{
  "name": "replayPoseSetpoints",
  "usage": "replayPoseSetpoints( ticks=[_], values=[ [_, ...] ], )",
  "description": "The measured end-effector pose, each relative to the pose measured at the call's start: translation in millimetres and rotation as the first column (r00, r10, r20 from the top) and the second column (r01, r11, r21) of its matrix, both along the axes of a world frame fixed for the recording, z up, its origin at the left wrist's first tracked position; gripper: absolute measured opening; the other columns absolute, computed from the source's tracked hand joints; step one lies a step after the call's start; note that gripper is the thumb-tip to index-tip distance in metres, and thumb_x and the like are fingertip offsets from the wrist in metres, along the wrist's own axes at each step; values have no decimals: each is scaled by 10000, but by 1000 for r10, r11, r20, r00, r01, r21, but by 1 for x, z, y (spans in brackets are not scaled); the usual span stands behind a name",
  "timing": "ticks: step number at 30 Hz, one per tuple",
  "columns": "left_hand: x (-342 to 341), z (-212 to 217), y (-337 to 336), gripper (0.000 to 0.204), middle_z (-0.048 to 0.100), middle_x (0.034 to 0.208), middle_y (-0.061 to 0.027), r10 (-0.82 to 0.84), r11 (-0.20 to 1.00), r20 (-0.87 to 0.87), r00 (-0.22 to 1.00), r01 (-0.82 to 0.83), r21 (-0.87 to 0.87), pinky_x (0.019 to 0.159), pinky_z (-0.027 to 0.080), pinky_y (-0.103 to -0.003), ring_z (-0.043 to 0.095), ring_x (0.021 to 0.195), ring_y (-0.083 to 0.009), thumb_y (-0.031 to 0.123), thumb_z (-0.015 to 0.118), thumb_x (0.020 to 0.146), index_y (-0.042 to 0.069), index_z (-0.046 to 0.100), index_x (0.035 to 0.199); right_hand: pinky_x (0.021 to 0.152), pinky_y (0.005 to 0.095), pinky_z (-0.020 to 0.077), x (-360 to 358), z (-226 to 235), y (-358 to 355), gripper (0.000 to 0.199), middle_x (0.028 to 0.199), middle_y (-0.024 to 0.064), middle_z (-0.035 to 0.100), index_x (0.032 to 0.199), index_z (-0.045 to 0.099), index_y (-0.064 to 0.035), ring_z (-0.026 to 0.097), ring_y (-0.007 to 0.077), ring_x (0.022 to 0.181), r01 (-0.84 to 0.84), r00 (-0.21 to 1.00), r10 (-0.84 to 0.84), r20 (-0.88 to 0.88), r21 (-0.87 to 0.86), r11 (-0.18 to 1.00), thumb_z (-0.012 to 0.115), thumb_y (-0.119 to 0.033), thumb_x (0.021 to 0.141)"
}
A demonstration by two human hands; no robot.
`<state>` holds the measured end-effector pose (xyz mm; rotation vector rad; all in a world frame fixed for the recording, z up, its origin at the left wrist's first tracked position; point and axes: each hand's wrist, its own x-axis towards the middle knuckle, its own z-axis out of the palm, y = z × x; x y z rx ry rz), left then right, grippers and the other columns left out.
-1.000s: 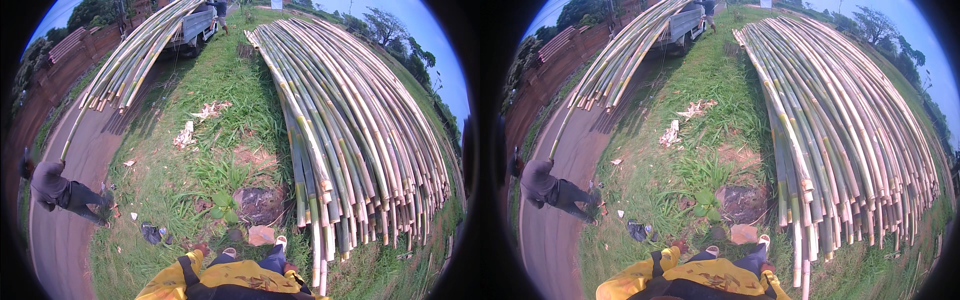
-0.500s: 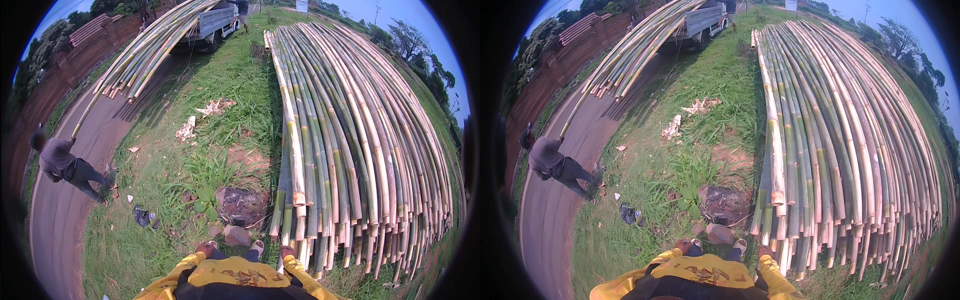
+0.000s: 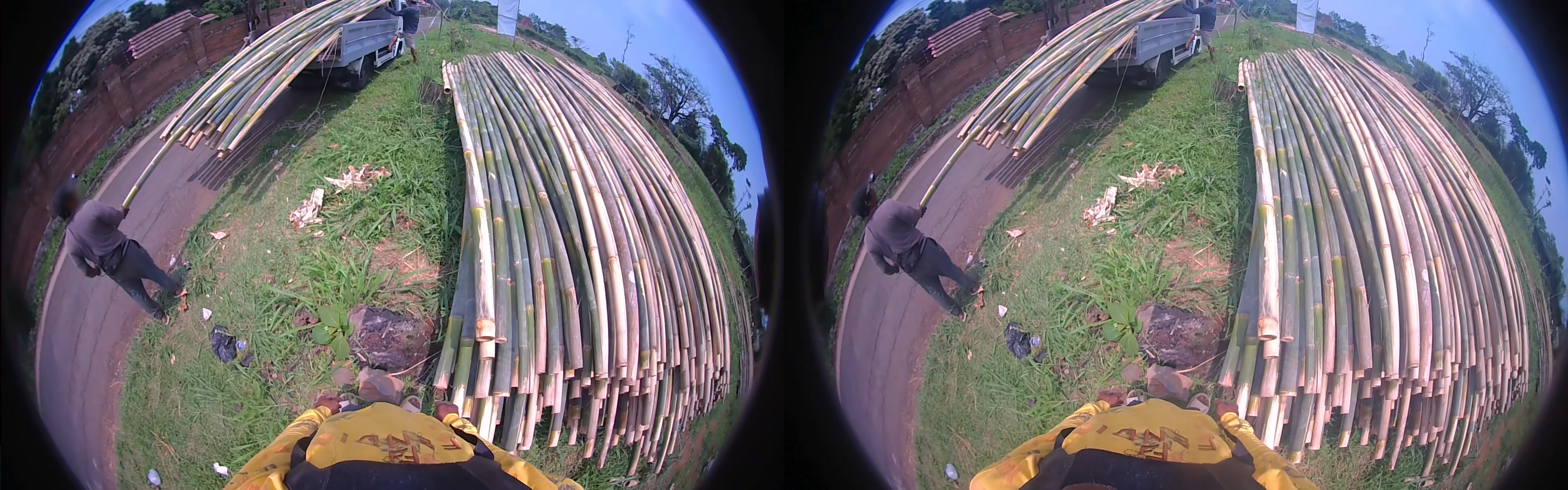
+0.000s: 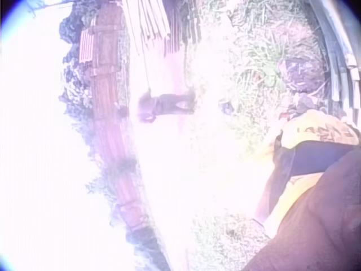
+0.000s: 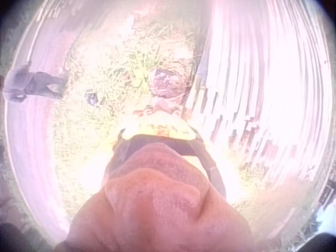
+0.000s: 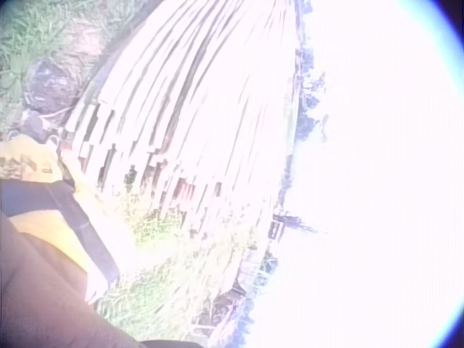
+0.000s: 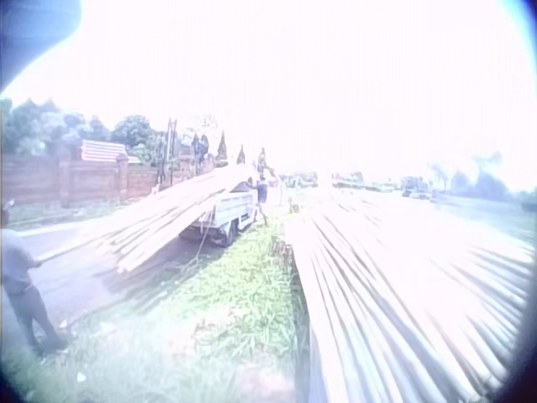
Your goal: The person repeatedly picks up long bamboo poles from a roadside pile and carries them to a truck, placing them on top of other poles. The person handles the poles by hand without using tools.
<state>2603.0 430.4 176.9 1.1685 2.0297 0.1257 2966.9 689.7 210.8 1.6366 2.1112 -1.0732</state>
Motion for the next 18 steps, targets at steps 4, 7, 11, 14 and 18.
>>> replayPoseSetpoints(
  ticks=[4,7,11,14,18],
  values=[
    [3,35,4,327,713,1026,-83,189,982,176,966,-180,-62,829,527,-369,676,900,-268,269,583,881,150,677,1171,899,359,515,3,31,10,382,1126,93,685,1118,695,-162,652,259,1030,-127,990,132,-39,112,986,693,-196,737],
    [14,56,7,306,716,938,-138,710,679,433,555,-703,-213,791,532,-368,683,834,-287,288,576,891,69,706,1059,941,319,502,5,36,11,380,1168,64,676,1099,702,-129,637,228,1070,-328,945,316,86,216,920,719,-185,724],
    [-2,18,-16,385,706,887,-176,523,819,413,746,-574,1,809,520,-391,680,837,-310,378,591,891,37,693,1039,898,316,529,11,11,11,334,1132,63,691,1052,718,-105,662,221,1003,-345,936,351,38,306,887,708,-172,725],
    [4,21,-8,388,697,961,-191,190,971,173,967,-211,116,857,507,-420,666,913,-342,380,507,942,59,684,1069,818,342,548,25,-16,4,282,1055,98,705,1028,722,-89,682,239,913,-3,989,21,-143,128,992,675,-183,767],
    [0,64,11,403,656,1106,-205,-53,999,12,999,53,-10,949,462,-445,617,1048,-364,322,368,996,80,677,1090,659,378,555,19,-8,-17,251,873,160,705,1051,698,-53,676,262,741,353,880,-367,-300,-104,930,619,-168,843]
  ],
)
